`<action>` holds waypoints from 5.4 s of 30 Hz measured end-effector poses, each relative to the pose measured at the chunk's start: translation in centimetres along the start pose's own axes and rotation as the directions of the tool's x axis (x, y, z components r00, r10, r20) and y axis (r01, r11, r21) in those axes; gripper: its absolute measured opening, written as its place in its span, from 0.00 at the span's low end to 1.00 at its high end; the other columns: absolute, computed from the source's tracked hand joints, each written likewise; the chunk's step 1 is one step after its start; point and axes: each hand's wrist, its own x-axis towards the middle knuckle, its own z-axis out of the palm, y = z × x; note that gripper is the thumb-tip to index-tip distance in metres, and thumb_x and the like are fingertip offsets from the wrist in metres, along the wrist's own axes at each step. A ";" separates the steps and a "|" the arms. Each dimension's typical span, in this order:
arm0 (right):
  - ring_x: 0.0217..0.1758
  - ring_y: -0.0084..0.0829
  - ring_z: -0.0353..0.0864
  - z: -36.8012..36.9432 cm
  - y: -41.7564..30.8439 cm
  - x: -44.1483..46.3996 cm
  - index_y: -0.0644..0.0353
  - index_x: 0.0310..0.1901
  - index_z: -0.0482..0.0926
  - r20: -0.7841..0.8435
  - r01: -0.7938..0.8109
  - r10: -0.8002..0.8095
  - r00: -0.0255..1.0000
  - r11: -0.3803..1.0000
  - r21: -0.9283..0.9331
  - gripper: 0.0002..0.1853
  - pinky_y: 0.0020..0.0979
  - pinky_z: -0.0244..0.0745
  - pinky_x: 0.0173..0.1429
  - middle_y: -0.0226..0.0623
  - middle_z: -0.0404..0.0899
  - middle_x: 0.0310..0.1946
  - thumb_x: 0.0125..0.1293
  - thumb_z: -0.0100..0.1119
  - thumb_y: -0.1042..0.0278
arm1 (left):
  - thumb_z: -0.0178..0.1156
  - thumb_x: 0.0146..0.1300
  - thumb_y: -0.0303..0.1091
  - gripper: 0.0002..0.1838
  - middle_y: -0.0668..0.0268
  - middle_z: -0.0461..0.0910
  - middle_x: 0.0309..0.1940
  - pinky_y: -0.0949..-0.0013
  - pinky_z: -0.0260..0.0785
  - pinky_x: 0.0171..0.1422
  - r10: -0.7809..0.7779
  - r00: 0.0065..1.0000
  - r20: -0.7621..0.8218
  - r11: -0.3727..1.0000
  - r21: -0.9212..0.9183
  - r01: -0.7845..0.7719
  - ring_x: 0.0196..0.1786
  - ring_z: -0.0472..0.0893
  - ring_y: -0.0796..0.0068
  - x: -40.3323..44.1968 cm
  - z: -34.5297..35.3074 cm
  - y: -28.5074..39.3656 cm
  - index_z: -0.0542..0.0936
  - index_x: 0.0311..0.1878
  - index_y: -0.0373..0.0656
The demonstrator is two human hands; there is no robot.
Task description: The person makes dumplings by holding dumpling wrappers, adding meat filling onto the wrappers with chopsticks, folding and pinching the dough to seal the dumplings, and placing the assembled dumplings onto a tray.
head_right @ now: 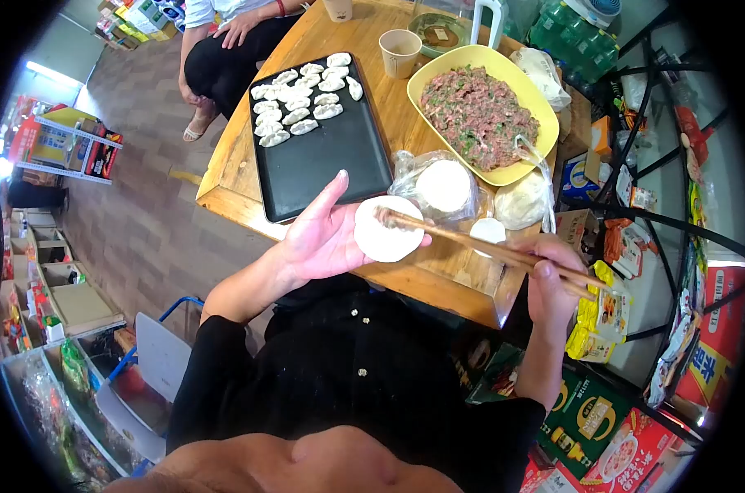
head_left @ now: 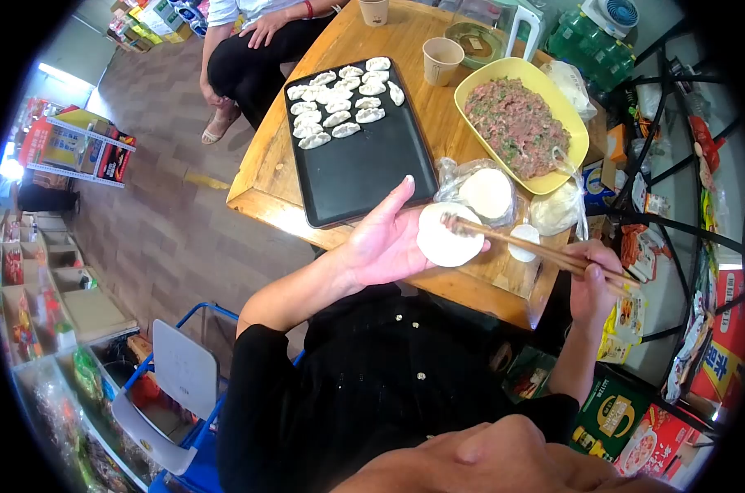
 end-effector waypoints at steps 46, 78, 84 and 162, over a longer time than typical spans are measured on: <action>0.51 0.30 0.83 -1.7 3.5 9.7 0.72 0.53 0.78 -0.254 -0.044 -0.040 0.966 0.948 -0.316 0.12 0.30 0.80 0.58 0.46 0.83 0.49 0.75 0.53 0.72 | 0.34 0.78 0.55 0.36 0.42 0.60 0.72 0.54 0.63 0.76 -0.099 0.991 -0.088 0.993 0.058 0.104 0.74 0.63 0.44 -1.6 -2.7 -1.5 0.54 0.75 0.33; 0.52 0.39 0.84 -0.7 5.0 9.3 0.73 0.54 0.76 -0.313 -0.090 0.019 0.950 0.973 -0.214 0.14 0.35 0.82 0.57 0.51 0.81 0.50 0.75 0.52 0.71 | 0.39 0.75 0.59 0.41 0.41 0.55 0.75 0.55 0.44 0.83 -0.104 0.991 -0.078 0.981 0.158 0.116 0.77 0.57 0.46 -1.9 -2.3 -2.5 0.53 0.76 0.30; 0.52 0.37 0.84 -1.5 7.0 9.8 0.73 0.53 0.76 -0.364 -0.096 0.046 0.930 0.988 -0.122 0.14 0.35 0.82 0.58 0.49 0.81 0.49 0.75 0.54 0.70 | 0.37 0.76 0.59 0.41 0.43 0.55 0.75 0.56 0.46 0.83 -0.091 0.993 -0.075 0.974 0.202 0.105 0.78 0.57 0.47 -1.9 -1.9 -2.5 0.52 0.76 0.31; 0.44 0.44 0.82 2.4 -2.0 2.2 0.66 0.44 0.77 0.228 -0.116 0.123 0.966 0.992 -0.044 0.11 0.44 0.78 0.54 0.54 0.81 0.40 0.71 0.58 0.65 | 0.29 0.77 0.61 0.41 0.47 0.60 0.74 0.59 0.55 0.80 0.004 0.993 0.115 0.999 -0.055 0.002 0.75 0.63 0.56 -4.8 -1.2 -2.3 0.52 0.76 0.32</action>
